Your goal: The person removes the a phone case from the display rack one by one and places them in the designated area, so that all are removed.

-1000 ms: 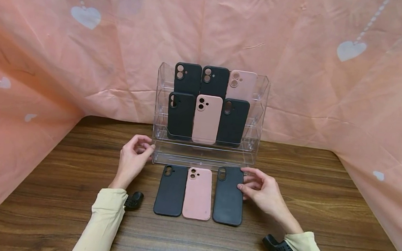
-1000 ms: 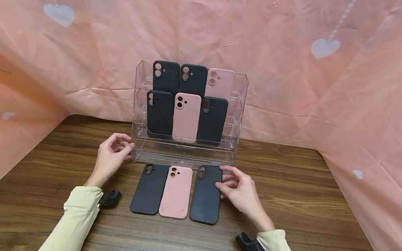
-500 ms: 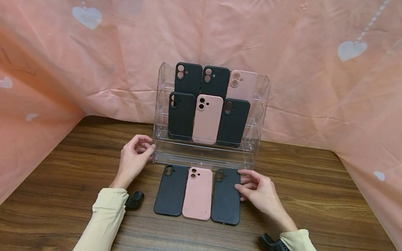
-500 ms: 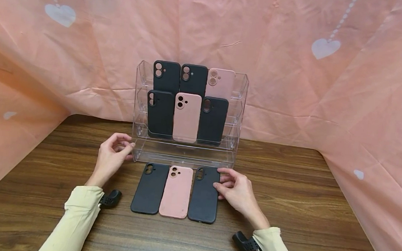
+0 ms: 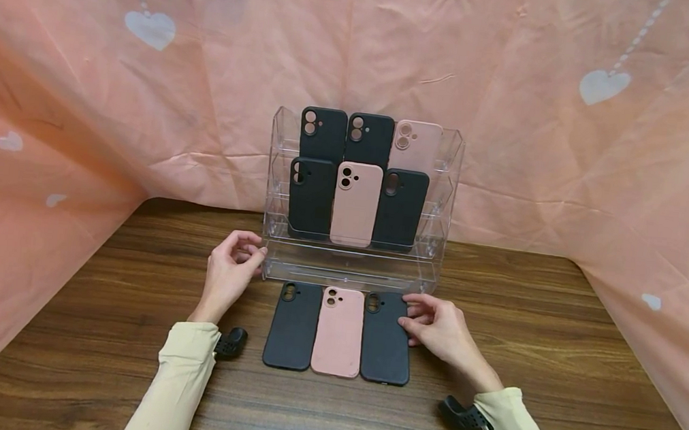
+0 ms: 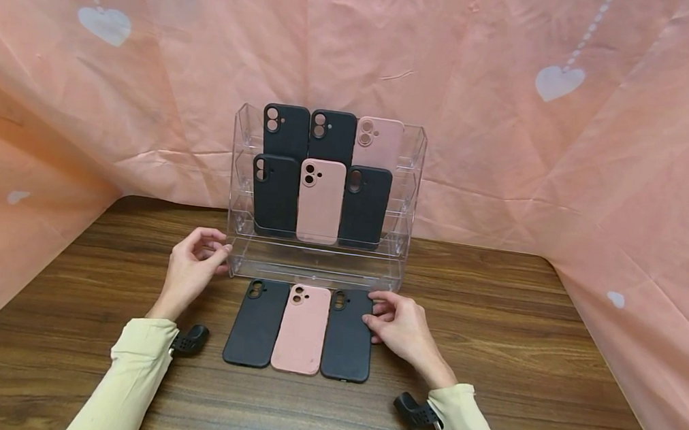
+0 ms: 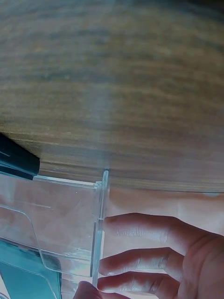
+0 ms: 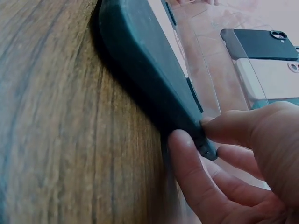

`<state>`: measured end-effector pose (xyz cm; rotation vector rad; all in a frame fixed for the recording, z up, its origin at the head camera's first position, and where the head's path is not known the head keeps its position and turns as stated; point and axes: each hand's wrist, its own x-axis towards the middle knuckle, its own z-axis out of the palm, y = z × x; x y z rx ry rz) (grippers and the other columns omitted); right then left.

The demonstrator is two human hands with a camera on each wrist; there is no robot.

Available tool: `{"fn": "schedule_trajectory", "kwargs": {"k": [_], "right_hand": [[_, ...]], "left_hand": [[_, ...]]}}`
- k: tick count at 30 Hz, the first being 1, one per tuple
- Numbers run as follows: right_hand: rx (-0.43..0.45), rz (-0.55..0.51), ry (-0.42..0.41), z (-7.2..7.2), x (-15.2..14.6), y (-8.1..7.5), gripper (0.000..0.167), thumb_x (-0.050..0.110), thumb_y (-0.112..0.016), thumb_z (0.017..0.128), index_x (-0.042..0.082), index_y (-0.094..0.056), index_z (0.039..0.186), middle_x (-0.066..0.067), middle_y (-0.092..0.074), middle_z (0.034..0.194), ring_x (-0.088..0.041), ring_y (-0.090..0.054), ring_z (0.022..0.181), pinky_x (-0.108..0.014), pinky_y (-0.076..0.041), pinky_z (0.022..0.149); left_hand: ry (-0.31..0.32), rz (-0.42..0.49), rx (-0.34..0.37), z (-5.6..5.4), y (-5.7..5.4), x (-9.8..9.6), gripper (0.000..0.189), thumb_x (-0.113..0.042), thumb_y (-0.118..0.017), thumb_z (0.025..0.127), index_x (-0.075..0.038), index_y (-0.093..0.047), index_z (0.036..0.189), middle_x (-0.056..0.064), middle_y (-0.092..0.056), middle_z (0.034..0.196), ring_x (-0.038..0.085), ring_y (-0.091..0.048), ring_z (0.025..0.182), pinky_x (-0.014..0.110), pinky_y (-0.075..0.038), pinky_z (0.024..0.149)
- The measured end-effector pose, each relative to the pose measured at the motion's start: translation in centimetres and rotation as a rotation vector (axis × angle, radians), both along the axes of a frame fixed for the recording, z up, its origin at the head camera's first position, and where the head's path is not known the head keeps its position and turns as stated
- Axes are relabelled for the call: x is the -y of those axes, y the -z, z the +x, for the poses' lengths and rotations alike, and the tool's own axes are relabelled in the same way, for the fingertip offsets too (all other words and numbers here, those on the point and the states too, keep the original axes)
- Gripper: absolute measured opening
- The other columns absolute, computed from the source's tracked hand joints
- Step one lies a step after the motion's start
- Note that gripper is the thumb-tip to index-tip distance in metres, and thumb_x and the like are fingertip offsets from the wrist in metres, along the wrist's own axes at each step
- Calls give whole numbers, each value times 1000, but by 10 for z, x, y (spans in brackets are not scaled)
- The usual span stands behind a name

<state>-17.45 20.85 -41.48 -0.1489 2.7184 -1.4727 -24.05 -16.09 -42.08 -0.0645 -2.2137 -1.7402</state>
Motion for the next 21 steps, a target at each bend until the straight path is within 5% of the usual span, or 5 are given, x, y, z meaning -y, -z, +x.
{"fn": "schedule_trajectory", "kwargs": {"k": [13,21], "right_hand": [[-27,61,11,-2,6,4,33,1,-75,87,-1,-70,120,-15,-69,97,-12,-68,65,-25,-60,52],[-71,108,20,-2,4,-1,28,7,-75,90,3,-71,117,-13,-73,99,-11,-69,63,-24,-58,53]], "left_hand": [[5,7,-4,1,0,0,21,-14,-74,94,-5,-67,112,2,-62,86,21,-70,76,33,-65,67],[5,7,-9,1,-1,0,21,-14,-74,93,-5,-67,111,3,-63,85,11,-68,72,29,-64,65]]}}
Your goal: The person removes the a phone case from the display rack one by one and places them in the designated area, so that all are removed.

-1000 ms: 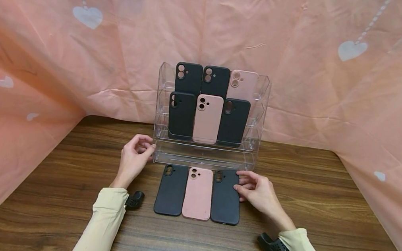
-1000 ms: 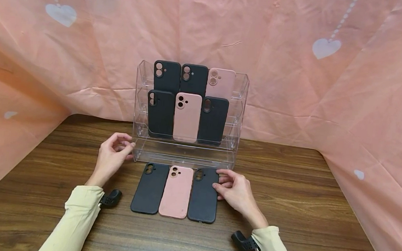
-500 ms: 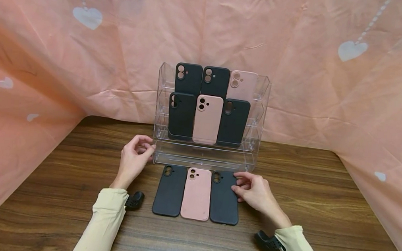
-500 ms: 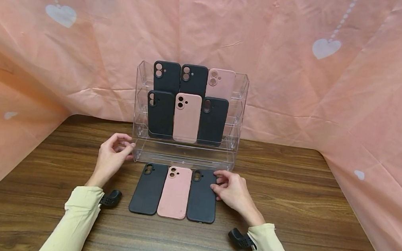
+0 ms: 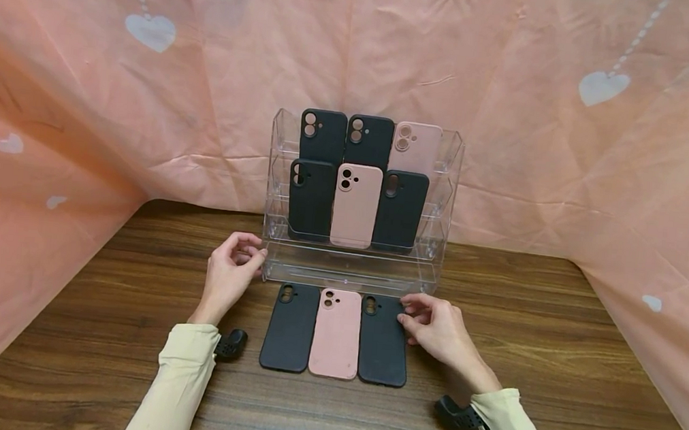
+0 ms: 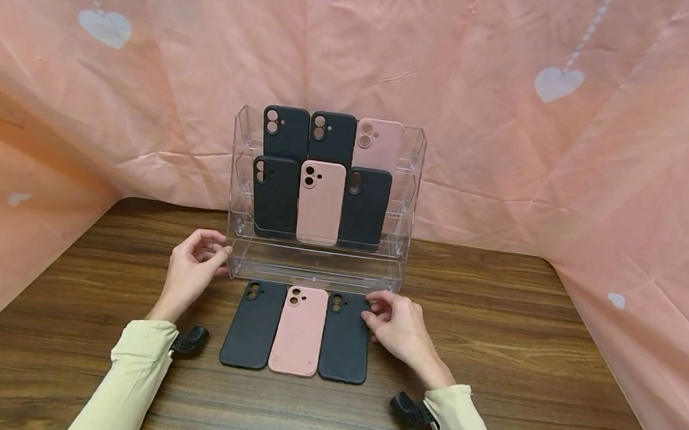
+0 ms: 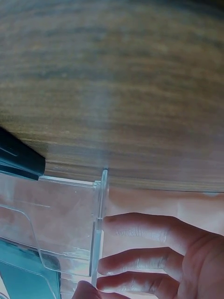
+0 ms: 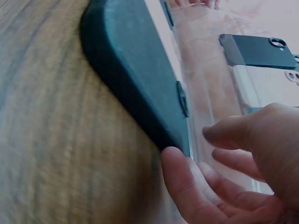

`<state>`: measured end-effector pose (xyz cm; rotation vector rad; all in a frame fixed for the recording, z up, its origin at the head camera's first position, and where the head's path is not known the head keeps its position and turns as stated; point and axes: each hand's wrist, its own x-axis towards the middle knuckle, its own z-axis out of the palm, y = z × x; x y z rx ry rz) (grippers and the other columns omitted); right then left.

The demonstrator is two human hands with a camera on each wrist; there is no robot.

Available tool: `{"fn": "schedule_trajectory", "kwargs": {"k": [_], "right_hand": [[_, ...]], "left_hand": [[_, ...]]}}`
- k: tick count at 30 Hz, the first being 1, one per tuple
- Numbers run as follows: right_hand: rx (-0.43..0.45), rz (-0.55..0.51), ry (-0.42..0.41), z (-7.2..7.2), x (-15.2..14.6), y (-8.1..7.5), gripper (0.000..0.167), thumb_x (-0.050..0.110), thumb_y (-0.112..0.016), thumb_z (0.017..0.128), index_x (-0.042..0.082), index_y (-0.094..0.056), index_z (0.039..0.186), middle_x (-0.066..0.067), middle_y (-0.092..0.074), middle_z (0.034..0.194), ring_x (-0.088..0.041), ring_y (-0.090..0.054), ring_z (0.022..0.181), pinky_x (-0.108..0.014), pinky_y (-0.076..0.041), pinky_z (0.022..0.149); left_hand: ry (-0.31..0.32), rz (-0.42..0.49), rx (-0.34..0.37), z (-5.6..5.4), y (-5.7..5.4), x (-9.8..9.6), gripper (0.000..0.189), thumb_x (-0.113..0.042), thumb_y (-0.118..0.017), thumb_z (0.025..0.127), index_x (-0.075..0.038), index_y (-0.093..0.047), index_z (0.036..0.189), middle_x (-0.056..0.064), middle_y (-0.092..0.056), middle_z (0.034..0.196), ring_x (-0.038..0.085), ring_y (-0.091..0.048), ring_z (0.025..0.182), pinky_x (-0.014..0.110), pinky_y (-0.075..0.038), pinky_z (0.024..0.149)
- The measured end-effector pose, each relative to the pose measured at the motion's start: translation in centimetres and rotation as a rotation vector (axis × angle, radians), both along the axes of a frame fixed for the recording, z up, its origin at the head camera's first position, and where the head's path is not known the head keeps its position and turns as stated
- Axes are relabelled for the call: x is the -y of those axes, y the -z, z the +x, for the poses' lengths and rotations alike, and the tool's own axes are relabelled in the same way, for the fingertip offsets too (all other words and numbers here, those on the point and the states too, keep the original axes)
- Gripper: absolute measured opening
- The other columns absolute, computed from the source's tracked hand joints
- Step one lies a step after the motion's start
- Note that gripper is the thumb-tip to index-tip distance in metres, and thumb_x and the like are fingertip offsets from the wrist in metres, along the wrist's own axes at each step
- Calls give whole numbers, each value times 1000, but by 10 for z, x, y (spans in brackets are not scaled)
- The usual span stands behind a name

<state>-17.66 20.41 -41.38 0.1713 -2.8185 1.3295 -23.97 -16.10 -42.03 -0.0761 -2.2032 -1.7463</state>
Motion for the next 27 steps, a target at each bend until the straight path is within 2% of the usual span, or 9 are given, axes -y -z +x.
{"fn": "schedule_trajectory", "kwargs": {"k": [4,12,16,22,27], "right_hand": [[-55,7,4,-1,-3,-8,25,9,-74,92,5,-72,116,-12,-75,97,-16,-71,64,-24,-57,55],[-153,-58,-2,-4,-9,-26,28,9,-72,94,4,-70,122,-14,-73,99,-30,-75,74,-29,-62,58],[-224,-81,10,-7,-11,-35,31,8,-73,93,4,-69,124,-14,-74,102,-22,-75,76,-30,-63,60],[-367,-80,30,-15,-12,-49,28,10,-74,93,8,-71,121,-12,-77,100,-3,-70,73,-20,-59,59],[-443,-120,35,-24,-11,-57,29,9,-75,92,6,-71,121,-14,-76,101,5,-68,80,-13,-58,68]], "left_hand": [[-4,-2,3,-1,1,0,20,-12,-73,93,-4,-67,111,3,-63,85,10,-67,72,28,-64,65],[-8,-2,-3,-1,0,0,19,-9,-72,93,-4,-67,111,4,-63,87,9,-68,71,30,-64,64],[-7,-2,-10,0,-1,0,19,-9,-72,93,-4,-67,111,4,-63,86,6,-67,70,31,-65,63],[-10,-5,-10,0,-1,-1,19,-9,-72,93,-4,-67,111,3,-63,85,4,-66,69,28,-64,63],[-14,-8,-7,0,0,-1,19,-10,-72,93,-4,-67,110,5,-63,87,4,-66,69,26,-63,62]]}}
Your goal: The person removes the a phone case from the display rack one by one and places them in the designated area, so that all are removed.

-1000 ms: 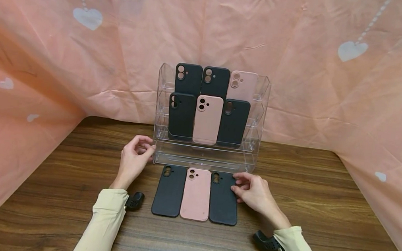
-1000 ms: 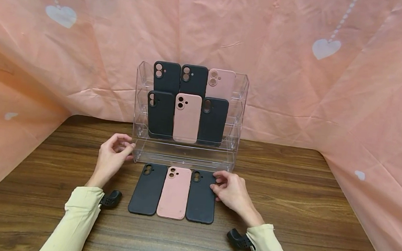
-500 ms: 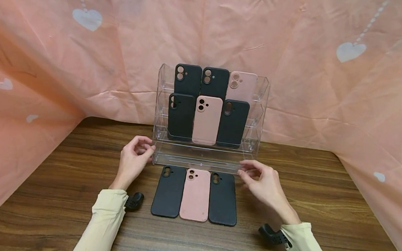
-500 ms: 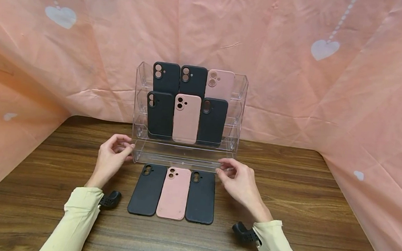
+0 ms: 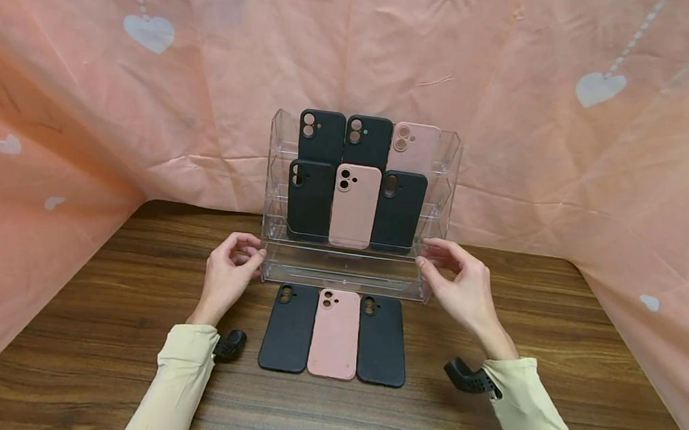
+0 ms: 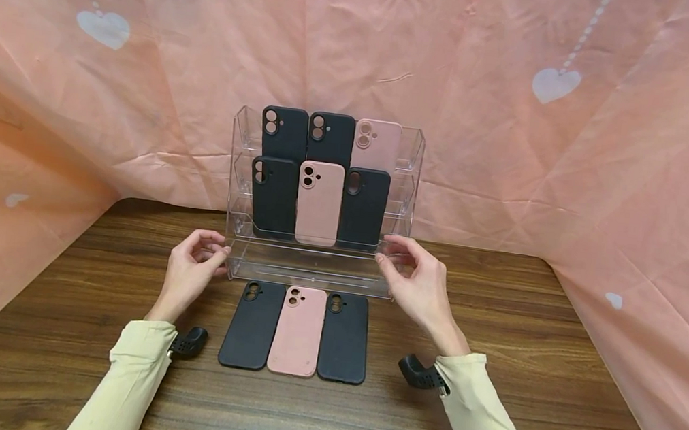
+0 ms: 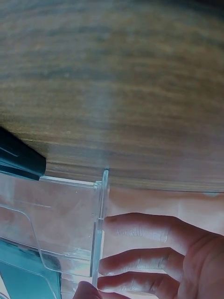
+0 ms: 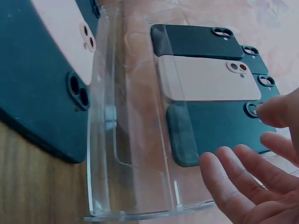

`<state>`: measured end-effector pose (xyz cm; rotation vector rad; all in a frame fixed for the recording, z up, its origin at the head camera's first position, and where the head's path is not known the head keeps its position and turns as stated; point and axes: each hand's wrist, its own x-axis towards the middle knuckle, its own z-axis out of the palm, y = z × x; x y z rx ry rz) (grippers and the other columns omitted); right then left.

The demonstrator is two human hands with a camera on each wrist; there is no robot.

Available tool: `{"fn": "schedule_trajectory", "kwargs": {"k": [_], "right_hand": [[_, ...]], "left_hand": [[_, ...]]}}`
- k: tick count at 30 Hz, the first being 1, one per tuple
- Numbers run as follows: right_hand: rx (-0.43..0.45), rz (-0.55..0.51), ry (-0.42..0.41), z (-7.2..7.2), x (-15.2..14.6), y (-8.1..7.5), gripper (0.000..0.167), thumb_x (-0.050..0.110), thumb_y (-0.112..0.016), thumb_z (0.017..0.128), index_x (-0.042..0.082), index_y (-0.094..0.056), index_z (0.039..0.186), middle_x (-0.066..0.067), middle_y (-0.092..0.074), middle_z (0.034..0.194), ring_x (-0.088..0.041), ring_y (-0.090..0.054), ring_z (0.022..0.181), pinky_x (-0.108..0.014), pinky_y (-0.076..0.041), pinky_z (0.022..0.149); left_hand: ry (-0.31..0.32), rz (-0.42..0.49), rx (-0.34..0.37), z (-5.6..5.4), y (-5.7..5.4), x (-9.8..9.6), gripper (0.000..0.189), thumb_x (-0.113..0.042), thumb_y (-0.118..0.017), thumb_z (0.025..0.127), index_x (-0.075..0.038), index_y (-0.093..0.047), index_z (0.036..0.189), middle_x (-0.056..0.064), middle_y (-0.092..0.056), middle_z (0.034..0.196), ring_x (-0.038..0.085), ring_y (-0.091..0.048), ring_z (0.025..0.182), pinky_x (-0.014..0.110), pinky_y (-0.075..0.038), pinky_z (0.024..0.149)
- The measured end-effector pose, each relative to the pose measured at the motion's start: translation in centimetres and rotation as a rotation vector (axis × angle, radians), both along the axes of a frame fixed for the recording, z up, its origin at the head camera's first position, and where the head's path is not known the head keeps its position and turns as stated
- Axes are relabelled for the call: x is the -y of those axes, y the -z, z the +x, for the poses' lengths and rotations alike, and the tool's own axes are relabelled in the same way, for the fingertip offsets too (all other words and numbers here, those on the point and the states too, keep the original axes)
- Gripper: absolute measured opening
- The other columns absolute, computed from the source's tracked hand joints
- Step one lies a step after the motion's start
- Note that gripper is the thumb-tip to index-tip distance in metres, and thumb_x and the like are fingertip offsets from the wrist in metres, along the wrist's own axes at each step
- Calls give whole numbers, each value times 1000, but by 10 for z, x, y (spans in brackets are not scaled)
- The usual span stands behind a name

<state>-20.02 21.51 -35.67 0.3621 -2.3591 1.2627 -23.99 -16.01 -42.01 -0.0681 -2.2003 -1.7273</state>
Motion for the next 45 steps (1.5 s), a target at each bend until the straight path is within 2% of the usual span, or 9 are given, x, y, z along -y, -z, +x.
{"fn": "schedule_trajectory", "kwargs": {"k": [7,12,17,29,32,35,40,42,45], "right_hand": [[-47,-101,-17,-11,2,-11,32,5,-74,91,-1,-69,122,-22,-74,110,8,-67,89,-9,-57,78],[-76,-129,-16,-18,2,-18,32,4,-73,92,-2,-68,123,-21,-73,112,7,-68,90,-8,-57,78],[-98,-130,3,-25,3,-21,35,5,-72,93,2,-66,127,-21,-73,114,7,-67,92,-7,-56,80],[-97,-164,41,-42,10,-28,40,10,-73,93,6,-64,132,-19,-71,121,6,-66,98,-9,-55,87],[-84,-176,49,-45,13,-30,42,12,-73,93,7,-63,134,-18,-71,123,0,-68,101,-9,-54,88],[-74,-175,70,-49,16,-31,44,13,-74,93,7,-62,135,-17,-71,124,-12,-71,106,-12,-56,90],[-67,-165,100,-56,19,-32,46,14,-74,92,4,-61,136,-19,-71,122,-30,-73,108,-28,-61,94],[-56,-156,109,-58,19,-32,48,16,-74,92,4,-60,136,-19,-71,121,-32,-74,106,-24,-61,91],[-36,-147,119,-60,20,-31,49,18,-75,92,6,-59,138,-19,-71,119,-33,-74,103,-12,-58,79]], "left_hand": [[-4,-2,0,0,0,0,18,-9,-72,93,-4,-67,110,6,-63,87,8,-68,70,28,-64,63],[-2,-9,-2,0,0,0,19,-9,-72,93,-5,-67,111,5,-64,87,13,-70,73,33,-65,65],[-2,-9,-1,0,-1,-1,19,-9,-73,93,-5,-67,111,4,-63,86,17,-70,73,32,-65,65],[4,-7,0,0,-1,0,19,-8,-72,93,-4,-66,111,3,-63,86,12,-69,71,32,-65,64],[7,-6,1,1,-1,0,20,-7,-72,93,-4,-66,111,3,-63,86,10,-68,70,30,-65,64],[8,-7,0,1,-1,0,20,-7,-72,93,-4,-66,111,3,-63,86,10,-68,71,29,-64,64],[8,-3,6,0,-1,0,20,-8,-73,93,-4,-66,111,1,-63,85,9,-68,71,30,-65,64],[8,0,9,0,-1,0,20,-8,-73,92,-4,-66,111,-1,-63,84,7,-67,71,30,-65,65],[9,6,11,-1,-1,0,20,-8,-73,92,-4,-66,111,-2,-63,83,5,-67,71,32,-65,66]]}}
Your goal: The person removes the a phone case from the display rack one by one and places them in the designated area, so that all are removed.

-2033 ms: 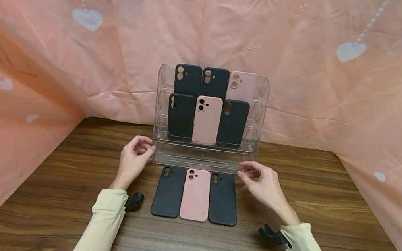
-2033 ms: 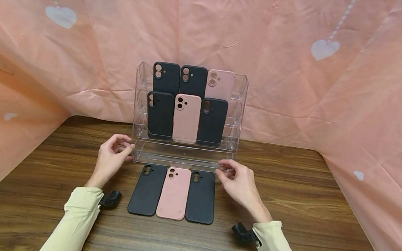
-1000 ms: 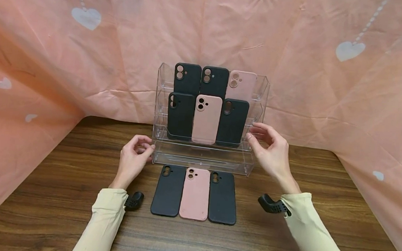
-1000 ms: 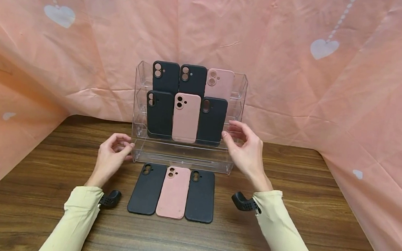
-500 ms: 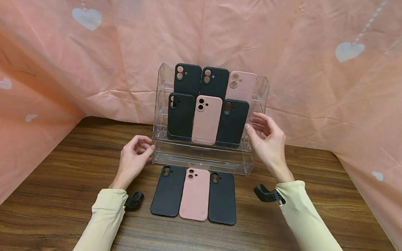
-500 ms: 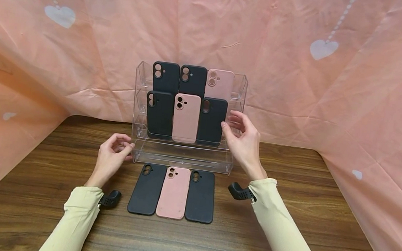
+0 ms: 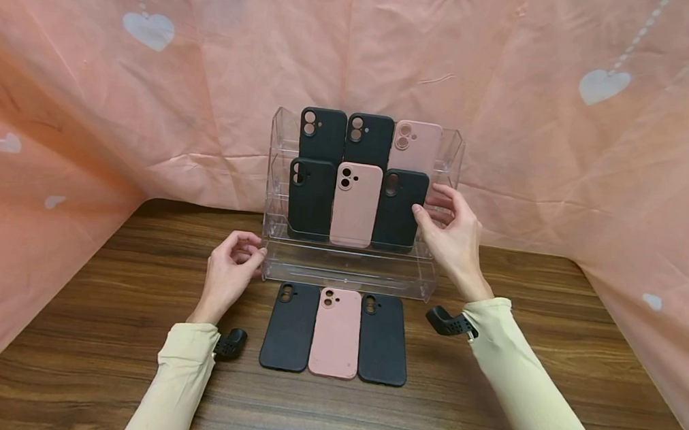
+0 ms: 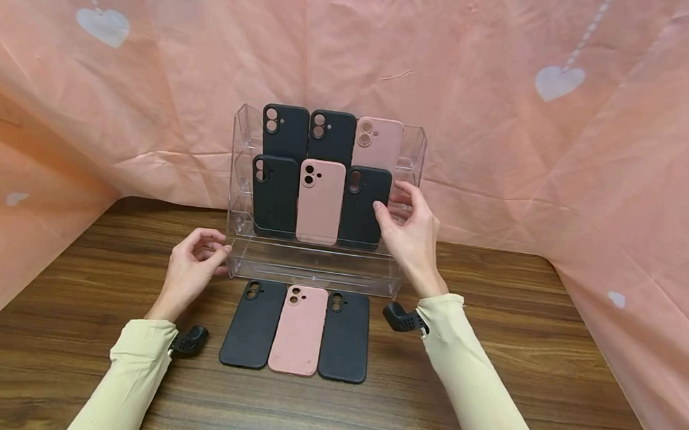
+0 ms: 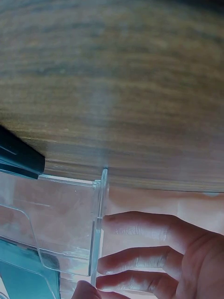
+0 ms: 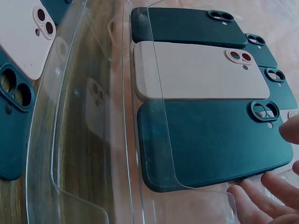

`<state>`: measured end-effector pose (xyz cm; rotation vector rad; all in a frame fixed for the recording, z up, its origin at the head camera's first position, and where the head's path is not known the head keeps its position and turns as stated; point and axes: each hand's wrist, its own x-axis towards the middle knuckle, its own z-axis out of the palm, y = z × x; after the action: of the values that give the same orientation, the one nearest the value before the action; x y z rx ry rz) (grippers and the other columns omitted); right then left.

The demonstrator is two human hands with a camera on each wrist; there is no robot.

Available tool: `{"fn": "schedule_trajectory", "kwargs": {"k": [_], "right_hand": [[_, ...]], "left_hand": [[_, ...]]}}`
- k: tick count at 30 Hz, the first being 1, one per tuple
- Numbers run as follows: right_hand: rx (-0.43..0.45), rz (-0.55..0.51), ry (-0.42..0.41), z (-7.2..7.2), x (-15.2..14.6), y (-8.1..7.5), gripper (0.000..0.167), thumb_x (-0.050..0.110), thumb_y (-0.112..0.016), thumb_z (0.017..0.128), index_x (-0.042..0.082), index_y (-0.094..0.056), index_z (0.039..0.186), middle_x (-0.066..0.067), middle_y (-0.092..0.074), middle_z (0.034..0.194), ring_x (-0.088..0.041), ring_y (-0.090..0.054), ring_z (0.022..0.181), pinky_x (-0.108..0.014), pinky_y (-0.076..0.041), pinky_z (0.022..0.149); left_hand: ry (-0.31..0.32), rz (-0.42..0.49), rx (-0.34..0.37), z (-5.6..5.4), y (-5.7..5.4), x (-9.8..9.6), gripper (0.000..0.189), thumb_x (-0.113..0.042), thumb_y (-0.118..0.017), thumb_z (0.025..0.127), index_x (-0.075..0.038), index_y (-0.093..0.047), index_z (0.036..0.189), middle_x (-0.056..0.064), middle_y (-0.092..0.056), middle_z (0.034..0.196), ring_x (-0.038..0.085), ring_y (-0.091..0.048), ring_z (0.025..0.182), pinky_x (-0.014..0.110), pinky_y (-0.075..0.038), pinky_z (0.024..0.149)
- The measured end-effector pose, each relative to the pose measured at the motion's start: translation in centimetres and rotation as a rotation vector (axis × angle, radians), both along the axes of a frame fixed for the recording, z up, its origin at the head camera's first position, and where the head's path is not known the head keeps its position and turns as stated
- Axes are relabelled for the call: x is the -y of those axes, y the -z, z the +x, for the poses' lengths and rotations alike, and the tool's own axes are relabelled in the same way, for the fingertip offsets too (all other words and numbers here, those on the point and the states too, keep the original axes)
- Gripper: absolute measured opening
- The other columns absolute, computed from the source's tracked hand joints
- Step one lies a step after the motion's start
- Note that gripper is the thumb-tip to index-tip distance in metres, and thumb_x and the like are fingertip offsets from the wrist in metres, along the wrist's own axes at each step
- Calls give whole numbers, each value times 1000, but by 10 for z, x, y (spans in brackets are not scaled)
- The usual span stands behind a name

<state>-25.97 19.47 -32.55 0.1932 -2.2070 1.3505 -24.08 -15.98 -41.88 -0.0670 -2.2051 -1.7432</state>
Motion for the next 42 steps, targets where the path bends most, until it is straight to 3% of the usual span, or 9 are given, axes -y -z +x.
{"fn": "schedule_trajectory", "kwargs": {"k": [5,16,19,26,37,42], "right_hand": [[-2,12,16,-2,2,1,50,16,-75,92,8,-58,139,-21,-70,115,-36,-75,100,-4,-51,71],[-21,60,70,-4,2,2,45,12,-72,93,11,-60,136,-16,-75,114,-31,-76,97,-8,-53,75],[-25,65,53,-3,1,2,47,12,-73,93,14,-60,138,-16,-77,112,-31,-75,97,-7,-51,73],[-67,-16,-54,-1,1,-2,51,6,-76,90,12,-61,138,-19,-77,105,4,-66,81,-8,-54,76],[-188,-84,-98,7,4,-22,48,-4,-74,87,3,-62,134,-23,-74,101,5,-68,83,-11,-56,75],[-207,-101,-129,11,3,-27,49,-8,-73,87,1,-62,134,-20,-73,99,2,-68,83,-12,-58,79]], "left_hand": [[-1,3,-1,0,0,-1,20,-8,-73,92,-4,-66,110,-3,-63,83,7,-67,71,34,-66,66],[-5,-2,0,0,2,-1,20,-9,-72,93,-4,-66,111,-2,-63,84,4,-67,71,30,-65,65],[-5,-3,1,1,2,-1,20,-9,-72,93,-4,-66,112,-2,-63,84,3,-66,71,28,-64,65],[-9,-1,6,1,1,-1,20,-9,-72,93,-5,-66,111,-1,-64,84,6,-67,72,25,-64,64],[-13,3,10,0,1,-2,20,-11,-73,93,-4,-66,111,1,-64,86,15,-69,76,31,-65,67],[-12,9,10,1,1,-2,21,-11,-74,93,-4,-67,111,0,-63,86,12,-68,75,33,-66,68]]}}
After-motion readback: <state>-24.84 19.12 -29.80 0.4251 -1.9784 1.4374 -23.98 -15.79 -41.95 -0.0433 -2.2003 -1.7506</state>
